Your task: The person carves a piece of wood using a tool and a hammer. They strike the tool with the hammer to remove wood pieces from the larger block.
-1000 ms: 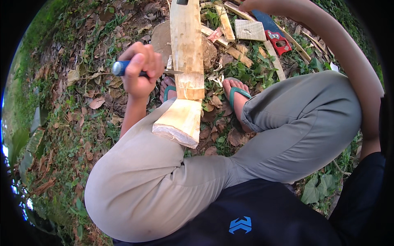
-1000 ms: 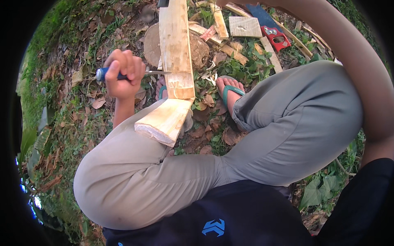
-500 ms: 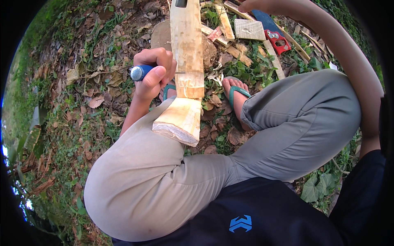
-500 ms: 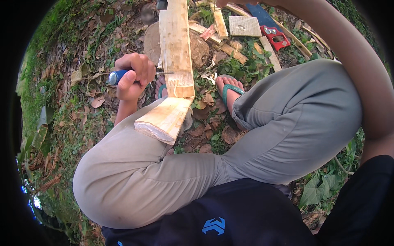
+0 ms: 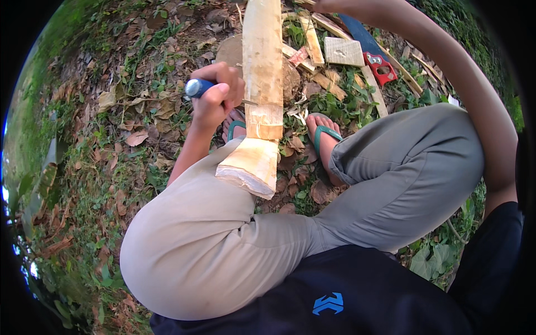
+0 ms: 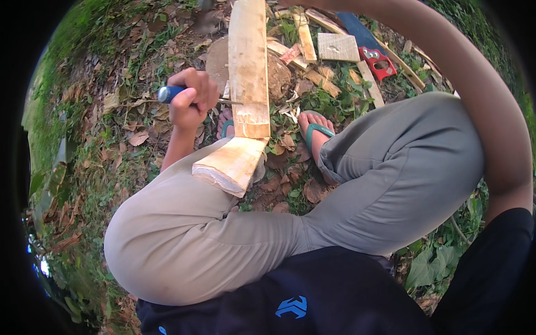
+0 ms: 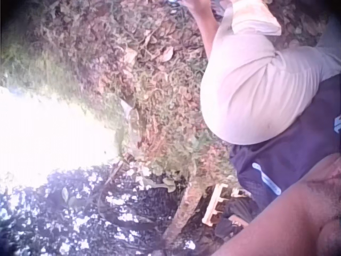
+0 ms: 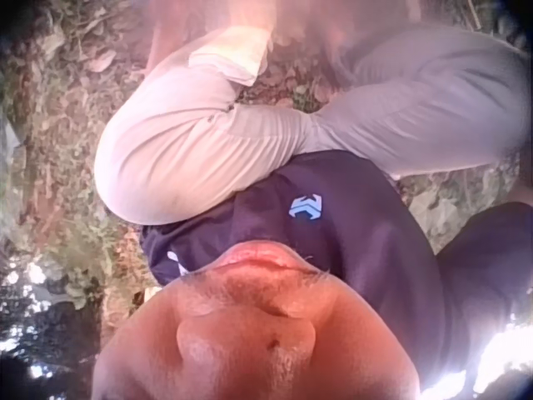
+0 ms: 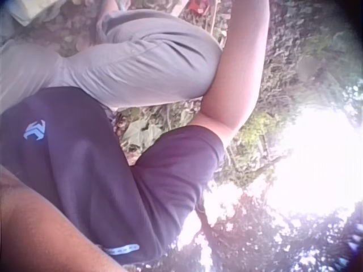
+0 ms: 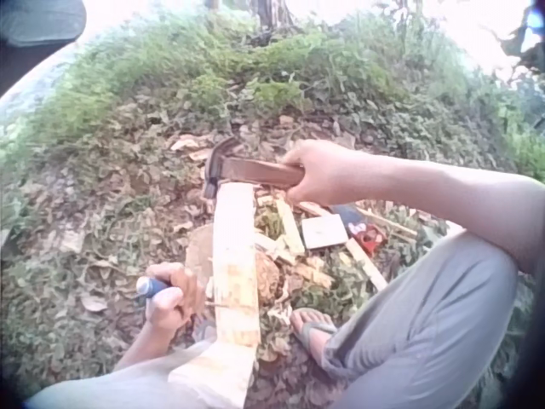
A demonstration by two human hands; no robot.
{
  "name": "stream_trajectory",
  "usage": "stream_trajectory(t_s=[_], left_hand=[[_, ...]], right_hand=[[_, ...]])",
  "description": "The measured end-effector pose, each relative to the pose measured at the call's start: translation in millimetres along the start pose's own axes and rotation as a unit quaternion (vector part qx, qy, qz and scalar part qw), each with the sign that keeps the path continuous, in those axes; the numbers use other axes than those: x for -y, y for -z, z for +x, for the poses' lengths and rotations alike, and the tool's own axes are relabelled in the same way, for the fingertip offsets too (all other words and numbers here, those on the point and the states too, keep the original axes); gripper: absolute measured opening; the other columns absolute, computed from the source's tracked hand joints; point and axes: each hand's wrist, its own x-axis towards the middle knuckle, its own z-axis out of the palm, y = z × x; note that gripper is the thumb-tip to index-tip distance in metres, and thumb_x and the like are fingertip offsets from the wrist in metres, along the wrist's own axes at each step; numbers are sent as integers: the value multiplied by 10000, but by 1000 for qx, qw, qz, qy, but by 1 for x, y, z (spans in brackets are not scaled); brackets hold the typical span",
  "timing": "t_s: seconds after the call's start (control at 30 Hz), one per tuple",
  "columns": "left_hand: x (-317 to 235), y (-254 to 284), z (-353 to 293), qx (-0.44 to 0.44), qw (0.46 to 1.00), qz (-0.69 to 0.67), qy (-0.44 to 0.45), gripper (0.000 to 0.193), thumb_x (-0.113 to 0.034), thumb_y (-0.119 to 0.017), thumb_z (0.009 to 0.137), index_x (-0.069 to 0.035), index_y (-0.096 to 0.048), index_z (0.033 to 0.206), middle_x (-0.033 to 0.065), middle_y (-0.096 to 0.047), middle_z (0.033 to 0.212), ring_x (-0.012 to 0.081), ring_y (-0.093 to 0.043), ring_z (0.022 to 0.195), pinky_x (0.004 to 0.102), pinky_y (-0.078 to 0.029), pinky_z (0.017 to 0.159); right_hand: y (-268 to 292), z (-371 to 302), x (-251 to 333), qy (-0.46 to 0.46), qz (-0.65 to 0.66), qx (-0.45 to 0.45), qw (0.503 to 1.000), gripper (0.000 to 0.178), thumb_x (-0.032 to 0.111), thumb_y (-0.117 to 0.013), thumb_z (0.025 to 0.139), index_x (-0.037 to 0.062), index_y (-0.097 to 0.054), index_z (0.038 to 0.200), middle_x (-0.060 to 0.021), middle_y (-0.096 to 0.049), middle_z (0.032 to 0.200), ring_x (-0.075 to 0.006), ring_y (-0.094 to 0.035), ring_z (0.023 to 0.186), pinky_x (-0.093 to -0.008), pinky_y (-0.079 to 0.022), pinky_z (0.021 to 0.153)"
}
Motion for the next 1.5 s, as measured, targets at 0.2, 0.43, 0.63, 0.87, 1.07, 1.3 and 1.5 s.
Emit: stream_trajectory(t_s=[0.2, 0.43, 0.63, 0.87, 1.07, 1.3, 1.5], left_hand=[[-1, 3, -2, 20, 999, 35, 8, 337, -187, -606, 809, -21, -406, 594, 15, -414, 507, 77, -371, 388, 252, -267, 374], [0, -1, -1, 30, 999, 26, 9, 300, -146, -576, 806, -34, -392, 597, 5, -394, 517, 74, -347, 396, 244, -271, 388], [2, -2, -2, 44, 998, 36, 13, 306, -140, -586, 804, -30, -383, 602, 7, -399, 520, 73, -352, 396, 245, -277, 386], [2, 0, 0, 57, 997, 52, 13, 315, -165, -584, 805, -32, -382, 602, 12, -407, 519, 68, -349, 395, 237, -268, 385], [4, -3, 4, 40, 997, 41, 44, 297, -151, -583, 796, -34, -388, 604, 9, -397, 511, 63, -339, 399, 234, -266, 387], [3, -2, 8, 41, 996, 42, 60, 311, -188, -603, 802, -42, -401, 616, 1, -406, 512, 59, -339, 402, 236, -253, 388], [1, -3, 10, 39, 996, 40, 63, 315, -173, -607, 813, -52, -389, 621, -7, -401, 526, 52, -341, 408, 229, -262, 400]], right_hand=[[6, -8, 32, 88, 31, -81, 992, 141, 109, -665, 859, 27, -601, 955, -125, -640, 723, -225, -663, 688, -395, -469, 610], [0, -21, 28, 342, 3, -161, 926, 102, 50, -610, 890, 63, -563, 980, -108, -618, 654, -247, -628, 557, -387, -434, 504], [1, -22, 22, 308, -151, -88, 935, 202, 7, -612, 844, 93, -554, 1017, -127, -607, 639, -305, -652, 580, -414, -497, 535], [-2, -22, 26, 288, -190, -83, 935, 192, 7, -646, 829, 79, -576, 993, -125, -637, 699, -320, -666, 628, -417, -512, 578], [-6, -27, 33, 273, 14, -80, 959, 206, 2, -637, 822, 85, -610, 1009, -130, -653, 728, -320, -676, 679, -440, -510, 632], [-5, -30, 23, 235, 7, -90, 968, 252, 12, -649, 804, 87, -614, 1043, -130, -669, 764, -326, -688, 757, -466, -511, 668], [-9, -28, 17, 240, -82, -108, 961, 276, 4, -646, 792, 108, -593, 1043, -129, -658, 762, -356, -675, 734, -478, -504, 647]])
